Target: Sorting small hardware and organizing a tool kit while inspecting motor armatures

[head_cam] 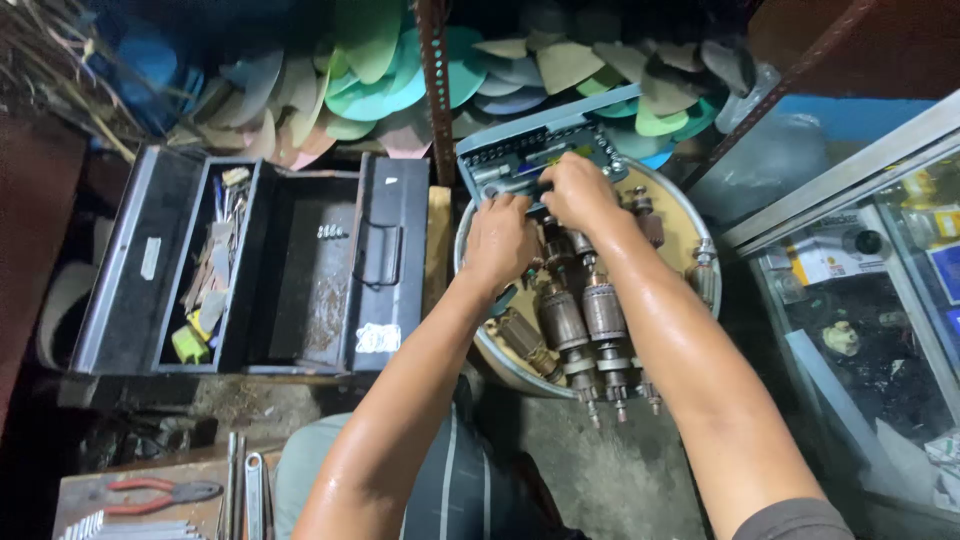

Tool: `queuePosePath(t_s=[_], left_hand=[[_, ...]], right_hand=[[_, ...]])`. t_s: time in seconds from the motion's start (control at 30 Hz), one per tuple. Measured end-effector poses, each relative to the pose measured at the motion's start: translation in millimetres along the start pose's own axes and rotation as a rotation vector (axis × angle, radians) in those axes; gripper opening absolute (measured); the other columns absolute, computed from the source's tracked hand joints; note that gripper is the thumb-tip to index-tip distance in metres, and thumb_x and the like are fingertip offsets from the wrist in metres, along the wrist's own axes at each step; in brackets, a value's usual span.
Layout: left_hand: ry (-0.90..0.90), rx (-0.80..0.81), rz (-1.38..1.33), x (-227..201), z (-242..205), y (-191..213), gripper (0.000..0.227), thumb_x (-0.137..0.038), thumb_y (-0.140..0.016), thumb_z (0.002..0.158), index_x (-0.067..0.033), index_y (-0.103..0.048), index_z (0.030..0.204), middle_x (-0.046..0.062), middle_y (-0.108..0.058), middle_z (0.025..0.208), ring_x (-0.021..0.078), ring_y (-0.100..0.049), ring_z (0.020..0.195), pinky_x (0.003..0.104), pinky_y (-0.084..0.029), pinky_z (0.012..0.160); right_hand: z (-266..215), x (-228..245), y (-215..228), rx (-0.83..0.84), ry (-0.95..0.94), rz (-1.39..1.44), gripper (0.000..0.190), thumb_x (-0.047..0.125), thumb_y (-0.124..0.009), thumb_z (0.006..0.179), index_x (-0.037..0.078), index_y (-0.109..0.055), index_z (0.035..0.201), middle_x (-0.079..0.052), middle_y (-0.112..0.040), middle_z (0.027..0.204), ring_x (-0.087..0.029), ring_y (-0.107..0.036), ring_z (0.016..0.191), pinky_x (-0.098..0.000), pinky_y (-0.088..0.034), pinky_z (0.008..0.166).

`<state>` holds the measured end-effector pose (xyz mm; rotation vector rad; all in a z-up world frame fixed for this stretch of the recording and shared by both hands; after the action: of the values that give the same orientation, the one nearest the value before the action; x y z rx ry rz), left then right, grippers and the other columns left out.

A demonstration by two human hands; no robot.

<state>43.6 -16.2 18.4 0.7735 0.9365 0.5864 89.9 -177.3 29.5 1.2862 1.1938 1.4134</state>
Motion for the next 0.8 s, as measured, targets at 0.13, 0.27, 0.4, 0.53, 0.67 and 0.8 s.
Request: queuePosePath(t_s=[0.13,0.27,0.4,0.53,0.67,0.8], left_hand=[[0.086,0.257,0.096,-4.8,12.1,-23.2,0.029,-0.033,-0.060,0.092,-0.0171,-0.067,0.115,0.007,-0.064,0.113,0.0342,-0.058,0.114,0.048,-0.051,0.093],[0.112,0.342,0.126,-5.7,12.0,-31.6,0.031,-0.034,-0.060,0.092,-0.0141,-0.066,0.115,0.008,-0.062,0.117,0.0348,-0.052,0.120,0.050,-0.047,0.097],[0.142,0.376,0.136,-2.3,13.3,-36.7,0.031,-0.036,-0.056,0.094,-0.0157,-0.066,0.115,0.007,-0.062,0.120,0.0344,-0.050,0.124,0.049,-0.047,0.098],[0.149,0.384,0.134,-3.5,10.8,-34.1,0.032,-0.033,-0.057,0.094,-0.0140,-0.066,0.118,0.008,-0.062,0.122,0.0346,-0.050,0.126,0.048,-0.046,0.100],[0.160,0.383,0.124,-0.9,10.2,-33.8,0.033,-0.034,-0.057,0.094,-0.0147,-0.066,0.119,0.007,-0.063,0.124,0.0332,-0.050,0.128,0.047,-0.046,0.101],[0.170,0.386,0.121,3.0,10.0,-30.5,0.032,-0.034,-0.056,0.095,-0.0158,-0.065,0.120,0.006,-0.062,0.126,0.0310,-0.049,0.131,0.045,-0.046,0.103]], right_hand=[[8.5,-5.4,-2.3,0.069,-0.049,-0.018,0.027,0.028,-0.074,0.086,0.026,-0.081,0.112,-0.009,-0.069,0.115,-0.035,-0.066,0.119,-0.0493,-0.055,0.102],[7.5,-1.3,0.7,0.110,-0.066,-0.027,0.024,0.029,-0.074,0.085,0.028,-0.081,0.108,-0.006,-0.068,0.112,-0.034,-0.065,0.119,-0.0511,-0.055,0.101],[12.1,-3.1,-7.2,0.121,-0.049,-0.068,0.027,0.032,-0.075,0.086,0.027,-0.080,0.112,-0.005,-0.067,0.114,-0.032,-0.063,0.121,-0.0523,-0.053,0.104],[19.9,-2.3,-8.0,0.144,-0.018,-0.087,0.023,0.029,-0.071,0.087,0.025,-0.080,0.108,-0.009,-0.068,0.114,-0.034,-0.064,0.120,-0.0511,-0.055,0.102],[20.8,1.8,-1.8,0.193,-0.006,-0.099,0.026,0.028,-0.068,0.087,0.021,-0.080,0.110,-0.010,-0.070,0.117,-0.035,-0.063,0.122,-0.0524,-0.054,0.103],[21.9,8.0,2.1,0.238,-0.003,-0.105,0.030,0.029,-0.069,0.085,0.017,-0.079,0.111,-0.011,-0.071,0.119,-0.035,-0.064,0.123,-0.0534,-0.054,0.103]])
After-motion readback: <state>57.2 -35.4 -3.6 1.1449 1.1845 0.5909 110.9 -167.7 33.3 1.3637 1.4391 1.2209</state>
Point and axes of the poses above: each hand's wrist, its own z-axis towards the middle knuckle, its own y-axis out of the back of the hand, x = y × z, the point moved 5 cm from there along z, towards the middle knuckle
